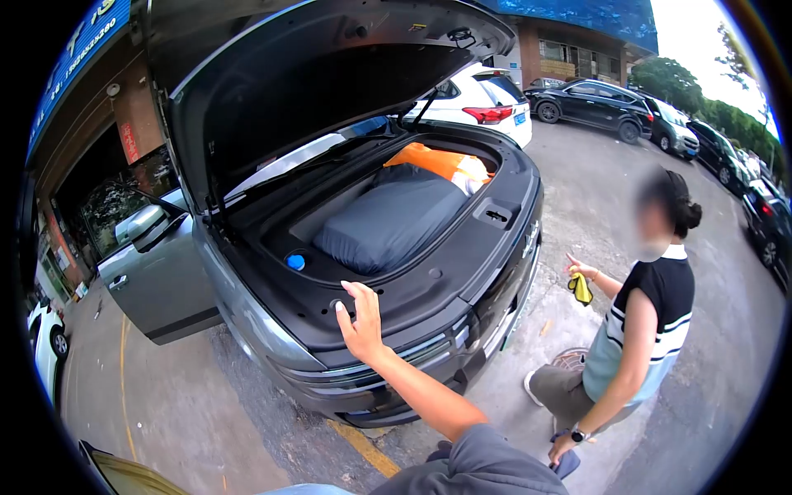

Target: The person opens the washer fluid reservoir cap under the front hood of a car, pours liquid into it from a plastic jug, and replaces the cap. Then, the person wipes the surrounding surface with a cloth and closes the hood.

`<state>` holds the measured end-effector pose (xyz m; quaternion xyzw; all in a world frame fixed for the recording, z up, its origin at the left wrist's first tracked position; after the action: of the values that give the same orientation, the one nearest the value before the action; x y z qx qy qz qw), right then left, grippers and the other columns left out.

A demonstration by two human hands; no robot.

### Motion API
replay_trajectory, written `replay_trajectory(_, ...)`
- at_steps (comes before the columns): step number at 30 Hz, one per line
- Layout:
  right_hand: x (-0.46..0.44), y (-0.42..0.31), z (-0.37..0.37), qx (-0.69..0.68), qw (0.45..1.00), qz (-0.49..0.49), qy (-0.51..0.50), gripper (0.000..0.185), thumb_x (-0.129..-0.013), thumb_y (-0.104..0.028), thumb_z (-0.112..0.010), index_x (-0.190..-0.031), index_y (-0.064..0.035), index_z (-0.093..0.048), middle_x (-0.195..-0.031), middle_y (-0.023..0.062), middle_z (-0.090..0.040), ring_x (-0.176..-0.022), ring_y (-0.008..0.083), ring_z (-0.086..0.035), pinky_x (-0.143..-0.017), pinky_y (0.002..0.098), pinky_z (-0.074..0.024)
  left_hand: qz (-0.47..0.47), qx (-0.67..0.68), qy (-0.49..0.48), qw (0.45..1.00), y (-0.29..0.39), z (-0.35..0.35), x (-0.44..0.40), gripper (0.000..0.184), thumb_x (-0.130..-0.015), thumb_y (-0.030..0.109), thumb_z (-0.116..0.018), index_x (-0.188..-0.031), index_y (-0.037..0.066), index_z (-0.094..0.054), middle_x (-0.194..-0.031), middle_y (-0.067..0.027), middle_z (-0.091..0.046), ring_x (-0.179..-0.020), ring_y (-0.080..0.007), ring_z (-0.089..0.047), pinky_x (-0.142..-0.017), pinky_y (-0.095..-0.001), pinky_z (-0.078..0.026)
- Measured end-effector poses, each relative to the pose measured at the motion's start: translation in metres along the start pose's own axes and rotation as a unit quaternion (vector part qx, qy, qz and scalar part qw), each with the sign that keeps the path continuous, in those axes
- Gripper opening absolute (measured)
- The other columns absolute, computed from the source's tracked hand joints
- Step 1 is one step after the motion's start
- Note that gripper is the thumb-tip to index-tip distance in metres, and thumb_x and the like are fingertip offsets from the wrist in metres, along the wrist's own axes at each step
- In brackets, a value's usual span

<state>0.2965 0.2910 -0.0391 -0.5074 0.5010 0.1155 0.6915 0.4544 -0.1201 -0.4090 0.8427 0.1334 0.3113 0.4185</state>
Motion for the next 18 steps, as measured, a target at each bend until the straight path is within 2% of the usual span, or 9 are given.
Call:
replay_trajectory(8,-0.021,0.028,0.060,-0.049,0.999,-0.023,0.007,0.039,-0.084,-0.009,-0.059,-0.121,0.0003,-0.051,-0.116,0.0180,-0.052,-0.105,0.0333,-0.049,-0.092,0.0397,-0.0397,0.017,-0.008,0.011,1.000,-0.045,0.005,0.055,0.044,-0.086,0.060,-0.054,-0.076,0.017,-0.051,-0.071,-0.0042,-0.058,-0.062,-0.0212,-0.057,-0.059,-0.0398,-0.049)
replay_trajectory(9,-0.020,0.028,0.070,-0.035,0.999,0.005,0.006,0.041,-0.084,-0.008,-0.059,-0.123,-0.0019,-0.049,-0.116,0.0139,-0.051,-0.103,0.0255,-0.051,-0.088,0.0339,-0.0416,0.021,-0.007,0.013,1.000,-0.053,0.003,0.065,0.044,-0.085,0.060,-0.054,-0.076,0.017,-0.051,-0.071,-0.0043,-0.058,-0.063,-0.0214,-0.057,-0.060,-0.0401,-0.049)
replay_trajectory(13,-0.005,0.043,0.115,-0.057,0.998,-0.017,-0.001,0.041,-0.083,-0.006,-0.059,-0.122,0.0001,-0.050,-0.116,0.0170,-0.051,-0.105,0.0295,-0.051,-0.089,0.0351,-0.0416,0.041,-0.020,0.019,0.999,-0.081,0.000,0.100,0.045,-0.085,0.061,-0.053,-0.077,0.017,-0.051,-0.072,-0.0047,-0.058,-0.063,-0.0221,-0.057,-0.060,-0.0411,-0.049)
replay_trajectory(14,0.002,0.053,0.127,-0.087,0.995,-0.048,0.003,0.040,-0.083,-0.008,-0.059,-0.121,0.0000,-0.050,-0.114,0.0187,-0.052,-0.104,0.0344,-0.050,-0.091,0.0394,-0.0394,0.049,-0.026,0.019,0.998,-0.089,-0.001,0.110,0.046,-0.085,0.061,-0.053,-0.077,0.017,-0.051,-0.072,-0.0047,-0.058,-0.064,-0.0223,-0.057,-0.060,-0.0413,-0.049)
replay_trajectory(18,0.033,0.086,0.163,-0.097,0.989,-0.107,-0.024,0.040,-0.085,-0.011,-0.057,-0.122,-0.0003,-0.048,-0.115,0.0181,-0.050,-0.105,0.0342,-0.048,-0.092,0.0393,-0.0384,0.072,-0.043,0.017,0.996,-0.113,0.000,0.142,0.047,-0.084,0.063,-0.053,-0.077,0.017,-0.051,-0.072,-0.0051,-0.059,-0.064,-0.0231,-0.057,-0.061,-0.0423,-0.049)
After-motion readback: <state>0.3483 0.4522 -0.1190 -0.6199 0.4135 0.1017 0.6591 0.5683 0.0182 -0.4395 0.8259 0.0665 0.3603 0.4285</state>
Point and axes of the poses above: each hand's wrist, its own x-axis away from the middle knuckle, its own z-axis out of the back of the hand, y = z × x, the point moved 10 cm from there along -x, towards the middle knuckle
